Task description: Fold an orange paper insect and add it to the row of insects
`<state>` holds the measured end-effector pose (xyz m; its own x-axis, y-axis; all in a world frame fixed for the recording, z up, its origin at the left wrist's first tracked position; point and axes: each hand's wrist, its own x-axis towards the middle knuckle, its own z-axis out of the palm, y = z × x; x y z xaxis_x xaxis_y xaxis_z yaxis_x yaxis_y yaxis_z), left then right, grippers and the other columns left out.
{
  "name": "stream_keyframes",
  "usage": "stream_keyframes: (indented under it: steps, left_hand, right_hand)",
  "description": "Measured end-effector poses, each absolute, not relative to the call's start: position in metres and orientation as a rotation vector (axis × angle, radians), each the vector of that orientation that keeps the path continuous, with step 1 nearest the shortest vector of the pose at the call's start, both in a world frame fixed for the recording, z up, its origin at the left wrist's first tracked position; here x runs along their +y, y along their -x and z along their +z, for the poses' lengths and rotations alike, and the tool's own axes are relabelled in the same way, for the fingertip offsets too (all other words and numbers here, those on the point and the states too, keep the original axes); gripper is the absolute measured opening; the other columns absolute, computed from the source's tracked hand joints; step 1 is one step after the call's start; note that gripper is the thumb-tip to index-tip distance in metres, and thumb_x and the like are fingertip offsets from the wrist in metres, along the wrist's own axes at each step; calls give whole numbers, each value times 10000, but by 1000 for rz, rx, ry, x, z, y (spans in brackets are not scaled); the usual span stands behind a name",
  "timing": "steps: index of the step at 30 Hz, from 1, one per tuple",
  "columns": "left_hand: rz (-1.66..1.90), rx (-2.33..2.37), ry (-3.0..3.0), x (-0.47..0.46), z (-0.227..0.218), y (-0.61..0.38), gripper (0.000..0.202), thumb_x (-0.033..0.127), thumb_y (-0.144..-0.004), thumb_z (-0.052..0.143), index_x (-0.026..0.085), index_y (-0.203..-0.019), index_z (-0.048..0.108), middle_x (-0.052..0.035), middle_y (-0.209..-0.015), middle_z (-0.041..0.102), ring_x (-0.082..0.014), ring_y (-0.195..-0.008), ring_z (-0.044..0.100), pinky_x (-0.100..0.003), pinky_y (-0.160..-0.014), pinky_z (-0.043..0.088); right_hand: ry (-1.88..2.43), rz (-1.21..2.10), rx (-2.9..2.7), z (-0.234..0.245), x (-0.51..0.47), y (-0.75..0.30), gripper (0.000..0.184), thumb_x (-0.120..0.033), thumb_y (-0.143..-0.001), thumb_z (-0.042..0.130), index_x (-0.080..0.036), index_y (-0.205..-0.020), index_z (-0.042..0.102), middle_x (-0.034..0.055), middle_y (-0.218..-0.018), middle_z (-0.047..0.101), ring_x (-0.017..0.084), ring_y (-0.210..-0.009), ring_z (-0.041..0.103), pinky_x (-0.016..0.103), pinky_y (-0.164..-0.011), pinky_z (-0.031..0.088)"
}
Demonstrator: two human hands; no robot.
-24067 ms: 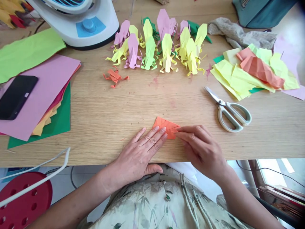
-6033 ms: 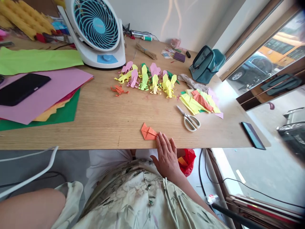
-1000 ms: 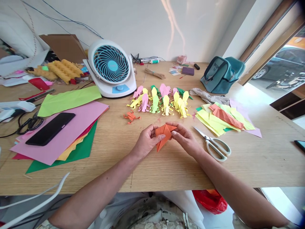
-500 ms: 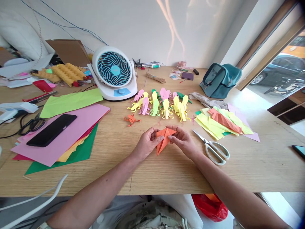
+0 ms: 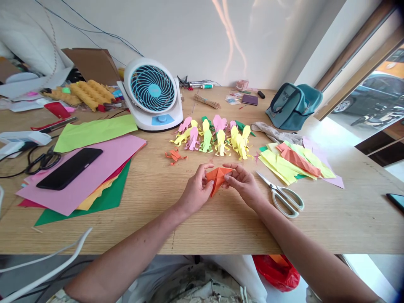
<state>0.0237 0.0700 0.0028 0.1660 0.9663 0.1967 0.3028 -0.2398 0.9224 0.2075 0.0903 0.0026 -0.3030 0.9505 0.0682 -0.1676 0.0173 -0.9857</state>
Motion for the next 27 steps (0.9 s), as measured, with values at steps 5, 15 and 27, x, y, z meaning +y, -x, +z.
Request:
stream_keyframes:
  steps: [5,15,27]
  left_hand:
    - [1096,1176,-1710,71,-4,-24,553,71,-836,493,208,-1365,402,-87,-1180,663,-142,-848,673,-248,-743,525]
    - [1053,1097,-1845,66,6,-24,578,51,-839,444,173,-1400,376,-137,-1413,514,-223,-1255,553,-389,-1089,422]
    - [1090,1116,-1772,68,3,-25,585,44,-810,510,200,-1362,395,-102,-1293,586,-171,-991,650,-333,-950,510]
  right_hand:
    - [873,1475,-1355,3,89,-207,448,-417,-805,761,-224,-1167,581,-24,-735,670,133,-661,657,286,-665,511]
    - [887,1460,-1452,2,86,-204,490,-455,-815,745,-230,-1213,570,7,-842,654,141,-757,607,295,-736,502]
    - [877,1491,-1512,8,81,-203,396,-521,-865,664,-204,-1089,582,5,-808,632,156,-748,614,304,-722,512]
